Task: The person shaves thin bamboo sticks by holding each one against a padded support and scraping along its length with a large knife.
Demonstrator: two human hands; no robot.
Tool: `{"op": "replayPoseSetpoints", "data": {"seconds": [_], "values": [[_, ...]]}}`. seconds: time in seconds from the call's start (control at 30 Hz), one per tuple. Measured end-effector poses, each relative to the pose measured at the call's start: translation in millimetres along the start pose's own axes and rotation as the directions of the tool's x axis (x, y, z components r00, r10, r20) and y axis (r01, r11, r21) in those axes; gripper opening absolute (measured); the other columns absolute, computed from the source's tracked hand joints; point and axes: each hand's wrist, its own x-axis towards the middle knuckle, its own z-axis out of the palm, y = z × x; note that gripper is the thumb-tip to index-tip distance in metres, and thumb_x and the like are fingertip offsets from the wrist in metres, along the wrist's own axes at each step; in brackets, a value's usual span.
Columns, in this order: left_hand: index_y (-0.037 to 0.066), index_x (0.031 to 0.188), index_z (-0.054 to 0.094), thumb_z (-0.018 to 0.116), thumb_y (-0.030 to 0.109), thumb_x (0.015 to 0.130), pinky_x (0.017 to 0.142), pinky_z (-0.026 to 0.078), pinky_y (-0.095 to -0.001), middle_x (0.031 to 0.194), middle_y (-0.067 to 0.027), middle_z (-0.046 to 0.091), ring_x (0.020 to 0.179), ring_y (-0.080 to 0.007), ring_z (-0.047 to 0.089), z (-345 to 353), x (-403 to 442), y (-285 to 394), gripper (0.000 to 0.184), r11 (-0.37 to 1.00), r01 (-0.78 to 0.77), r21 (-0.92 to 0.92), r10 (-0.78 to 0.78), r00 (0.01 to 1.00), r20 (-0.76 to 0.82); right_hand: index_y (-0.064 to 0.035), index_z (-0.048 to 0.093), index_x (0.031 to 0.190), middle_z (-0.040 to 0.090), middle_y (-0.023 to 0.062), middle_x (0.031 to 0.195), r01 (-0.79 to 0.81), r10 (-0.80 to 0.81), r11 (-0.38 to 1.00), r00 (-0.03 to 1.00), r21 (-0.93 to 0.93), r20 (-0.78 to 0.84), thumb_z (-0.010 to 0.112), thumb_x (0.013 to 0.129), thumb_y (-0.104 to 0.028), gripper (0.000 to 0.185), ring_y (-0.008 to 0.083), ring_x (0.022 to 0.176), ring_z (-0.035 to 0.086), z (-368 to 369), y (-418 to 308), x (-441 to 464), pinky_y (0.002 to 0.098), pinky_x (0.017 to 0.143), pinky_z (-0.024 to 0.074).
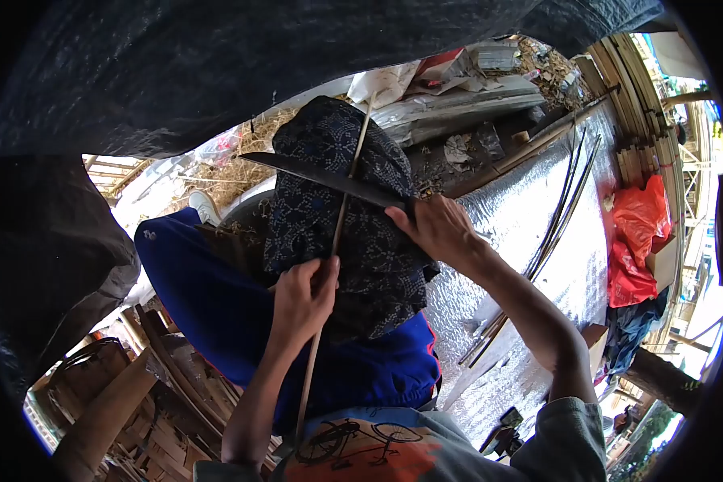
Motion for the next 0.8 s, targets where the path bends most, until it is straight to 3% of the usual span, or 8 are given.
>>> {"op": "replayPoseSetpoints", "data": {"seconds": [0.03,0.1,0.17,0.23,0.4,0.47,0.57,0.8], "values": [[0.008,0.068,0.053,0.053,0.029,0.095,0.042,0.041,-0.0297,0.047,-0.0051,0.051,0.042,-0.0157,0.055,-0.3,5.7,-4.2,0.035,1.000,0.001,0.011,-0.001,1.000,-0.007,-0.0004,0.057,0.060,0.053,0.0168,0.047,-0.040,0.038,0.999,0.997,0.021,0.061,0.046,0.093,-0.054,0.064,0.0355,0.045,0.059,-2.0,-0.9,1.3,0.0431,0.042,0.0485],[0.009,0.072,0.052,0.044,0.045,0.098,0.045,0.041,-0.0249,0.049,-0.0013,0.048,0.040,-0.0140,0.047,5.4,10.8,-6.3,0.046,0.708,0.407,-0.578,-0.289,0.913,0.288,-0.0011,0.056,0.059,0.052,0.0165,0.046,-0.078,0.072,0.996,0.990,0.045,0.123,0.047,0.093,-0.052,0.062,0.0352,0.045,0.059,-6.0,-4.8,5.0,0.0432,0.043,0.0483],[0.013,0.071,0.048,0.038,0.052,0.097,0.046,0.034,-0.0205,0.047,0.0023,0.041,0.038,-0.0109,0.036,9.4,5.7,-3.3,0.048,0.528,0.458,-0.715,-0.306,0.888,0.344,-0.0009,0.056,0.059,0.052,0.0163,0.046,-0.169,0.146,0.983,0.956,0.067,0.256,0.047,0.094,-0.050,0.061,0.0358,0.046,0.059,-10.7,-6.8,8.9,0.0436,0.044,0.0487],[0.016,0.067,0.042,0.038,0.052,0.098,0.043,0.025,-0.0200,0.046,0.0055,0.029,0.038,-0.0075,0.027,5.2,0.3,-5.4,0.048,0.077,0.701,-0.709,0.020,0.710,0.704,-0.0008,0.057,0.059,0.053,0.0176,0.047,-0.181,0.155,0.981,0.949,0.072,0.275,0.047,0.094,-0.049,0.060,0.0365,0.047,0.060,-12.0,-7.4,8.6,0.0442,0.046,0.0494],[0.018,0.065,0.036,0.036,0.055,0.097,0.041,0.017,-0.0220,0.047,0.0075,0.020,0.039,-0.0055,0.018,12.7,-7.8,-0.6,0.049,0.238,0.612,-0.754,-0.095,0.787,0.609,-0.0003,0.058,0.060,0.056,0.0195,0.052,-0.150,0.145,0.989,0.955,0.000,0.260,0.047,0.094,-0.050,0.061,0.0367,0.052,0.062,-16.0,-14.2,6.0,0.0442,0.048,0.0516],[0.018,0.066,0.034,0.037,0.055,0.097,0.041,0.016,-0.0228,0.048,0.0077,0.019,0.040,-0.0051,0.018,19.4,-14.0,9.2,0.048,0.493,0.506,-0.708,-0.260,0.862,0.435,-0.0017,0.057,0.059,0.054,0.0175,0.050,-0.120,0.124,0.992,0.969,-0.033,0.212,0.051,0.093,-0.047,0.057,0.0360,0.049,0.059,-10.8,-17.5,1.4,0.0434,0.046,0.0487],[0.017,0.068,0.035,0.038,0.056,0.096,0.040,0.017,-0.0231,0.049,0.0078,0.019,0.040,-0.0050,0.019,25.2,-19.8,18.3,0.049,0.596,0.442,-0.670,-0.302,0.897,0.323,-0.0042,0.054,0.058,0.051,0.0148,0.049,-0.070,0.080,0.994,0.990,-0.089,0.114,0.054,0.092,-0.044,0.052,0.0342,0.046,0.056,-1.4,-16.9,-4.1,0.0416,0.044,0.0461],[0.016,0.069,0.038,0.038,0.058,0.095,0.040,0.017,-0.0224,0.049,0.0078,0.021,0.040,-0.0049,0.021,31.0,-34.3,21.0,0.050,0.640,0.452,-0.621,-0.411,0.885,0.220,-0.0003,0.062,0.067,0.060,0.0172,0.061,-0.152,0.166,0.982,0.977,-0.108,0.133,0.045,0.094,-0.052,0.061,0.0333,0.063,0.066,17.9,-13.7,21.1,0.0414,0.054,0.0538]]}}
